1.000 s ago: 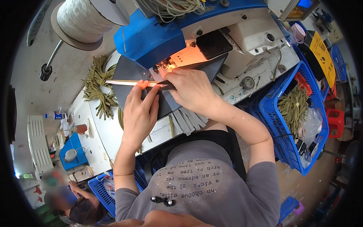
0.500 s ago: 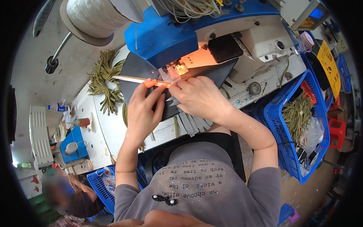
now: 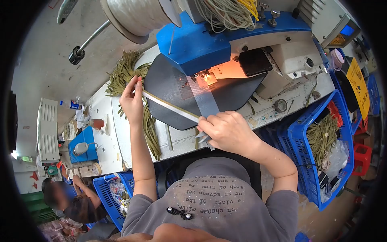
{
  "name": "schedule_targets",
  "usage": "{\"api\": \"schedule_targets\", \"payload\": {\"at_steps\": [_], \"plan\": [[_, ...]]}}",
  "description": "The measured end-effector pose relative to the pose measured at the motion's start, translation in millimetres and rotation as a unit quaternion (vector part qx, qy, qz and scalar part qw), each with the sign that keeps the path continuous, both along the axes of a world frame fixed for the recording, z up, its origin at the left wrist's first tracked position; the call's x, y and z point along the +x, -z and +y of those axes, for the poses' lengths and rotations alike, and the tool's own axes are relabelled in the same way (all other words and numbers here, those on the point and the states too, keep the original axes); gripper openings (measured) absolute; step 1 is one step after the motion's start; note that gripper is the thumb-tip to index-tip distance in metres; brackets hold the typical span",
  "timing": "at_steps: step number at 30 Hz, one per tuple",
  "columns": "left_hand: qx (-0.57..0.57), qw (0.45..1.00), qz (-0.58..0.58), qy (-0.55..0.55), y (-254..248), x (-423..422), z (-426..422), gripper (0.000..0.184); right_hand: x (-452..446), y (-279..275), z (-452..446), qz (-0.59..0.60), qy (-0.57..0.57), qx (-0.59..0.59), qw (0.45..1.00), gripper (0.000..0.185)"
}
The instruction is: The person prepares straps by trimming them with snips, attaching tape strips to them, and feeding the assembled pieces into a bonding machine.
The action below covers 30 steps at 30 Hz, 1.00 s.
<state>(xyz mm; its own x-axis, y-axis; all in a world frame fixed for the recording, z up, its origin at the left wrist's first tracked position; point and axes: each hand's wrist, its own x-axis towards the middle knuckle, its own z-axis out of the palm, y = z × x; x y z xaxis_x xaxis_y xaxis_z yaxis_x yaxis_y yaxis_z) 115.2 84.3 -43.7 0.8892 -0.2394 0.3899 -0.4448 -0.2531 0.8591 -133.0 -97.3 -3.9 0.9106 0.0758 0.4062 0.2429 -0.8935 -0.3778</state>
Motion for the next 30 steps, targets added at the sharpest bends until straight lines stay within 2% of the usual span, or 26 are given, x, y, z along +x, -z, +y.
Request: {"api": "schedule_targets", "payload": {"at_steps": [1,2,3,5,7,9,11,13,15,19,22,25,30], "plan": [[-0.025,0.999,-0.029,-0.011,-4.0,-10.2,-0.1,0.027,-0.7,-2.7,-1.0,0.005,-0.007,0.022,1.000,0.014],[-0.070,0.997,-0.035,0.010,-9.4,-20.5,2.3,0.023,-0.2,-5.5,-7.5,0.023,-0.055,0.093,0.994,0.010],[-0.083,0.996,-0.009,0.012,-19.3,-37.5,5.6,0.023,2.9,-5.4,-5.4,0.000,-0.042,0.158,0.987,0.010],[-0.098,0.992,0.000,0.085,-31.2,-69.5,13.4,0.026,8.2,-5.1,3.6,-0.044,-0.012,0.286,0.957,0.017],[-0.039,0.983,-0.100,0.149,-29.5,-92.5,19.8,0.031,12.4,-9.9,9.3,0.001,0.004,0.355,0.935,0.029],[0.012,0.974,-0.116,0.194,-37.6,-117.4,21.0,0.036,20.9,-20.8,16.3,0.023,0.016,0.393,0.919,0.030],[0.029,0.964,-0.123,0.232,-36.8,-134.1,19.6,0.038,27.4,-26.3,21.1,0.053,0.044,0.524,0.849,0.029],[0.037,0.957,-0.132,0.257,-37.2,-145.8,17.2,0.039,35.8,-21.0,25.2,-0.013,0.055,0.588,0.807,0.024],[0.036,0.953,-0.121,0.275,-31.0,-148.9,17.6,0.040,32.4,-22.9,22.3,0.011,0.047,0.635,0.771,0.020],[0.017,0.952,-0.088,0.293,-23.3,-151.6,16.5,0.042,27.6,-14.7,11.1,0.041,0.027,0.698,0.714,0.017],[0.012,0.951,-0.067,0.302,-22.0,-153.4,17.0,0.042,26.3,-15.2,9.0,0.037,0.048,0.678,0.733,0.018],[0.013,0.947,-0.052,0.316,-21.8,-152.4,18.1,0.041,26.7,-9.7,9.2,0.036,0.046,0.696,0.715,0.015],[0.015,0.942,-0.021,0.334,-19.2,-152.3,21.9,0.039,26.8,-1.2,9.4,0.010,0.042,0.682,0.730,0.014]]}}
